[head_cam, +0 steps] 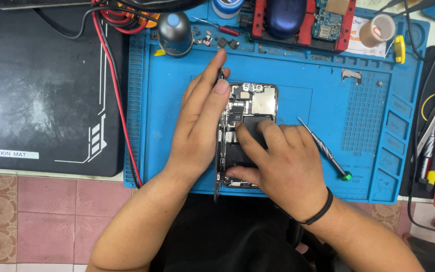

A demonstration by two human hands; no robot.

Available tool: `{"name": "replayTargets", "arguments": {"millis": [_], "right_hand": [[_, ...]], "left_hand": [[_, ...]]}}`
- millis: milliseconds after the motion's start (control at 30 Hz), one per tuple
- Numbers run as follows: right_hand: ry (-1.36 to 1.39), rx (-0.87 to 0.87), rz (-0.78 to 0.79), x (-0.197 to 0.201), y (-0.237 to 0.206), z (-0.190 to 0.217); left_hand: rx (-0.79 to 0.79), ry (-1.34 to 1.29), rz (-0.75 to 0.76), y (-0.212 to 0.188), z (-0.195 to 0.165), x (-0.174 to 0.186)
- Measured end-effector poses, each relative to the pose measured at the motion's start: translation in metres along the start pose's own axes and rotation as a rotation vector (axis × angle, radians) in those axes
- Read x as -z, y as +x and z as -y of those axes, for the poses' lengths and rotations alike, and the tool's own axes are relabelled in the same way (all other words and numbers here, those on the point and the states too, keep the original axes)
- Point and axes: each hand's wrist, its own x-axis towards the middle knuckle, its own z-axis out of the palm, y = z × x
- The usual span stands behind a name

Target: The person opens a smartphone and uses a screwdriver and tweezers to remove screws and small components from the motherboard area. The person places removed parts on the workbench and continues to pry and lift internal pieces.

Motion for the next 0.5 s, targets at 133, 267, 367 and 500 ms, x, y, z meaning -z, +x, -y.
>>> {"name": "replayTargets", "arguments": {"millis": [133,267,367,500], "right_hand": [[0.082,-0.001,-0.018,0.0041,-0.0002,-0.0049],[0.152,-0.035,-0.006,0.0026,0.0023,-0.008],[0.175,-0.06,0.006,0.001,0.0038,-0.0074],[0.155,-0.05,0.001,0.0016,0.0059,-0.0072]], "left_hand": [[0.008,-0.044,0.006,0.0011,-0.0016,-0.0006],[0.03,-0.057,0.007,0.0018,-0.0009,-0.0001],[0.044,-0.059,0.005,0.0016,-0.0012,0.0007],[0.05,-0.063,0.001,0.003,-0.0017,0.0008]]}}
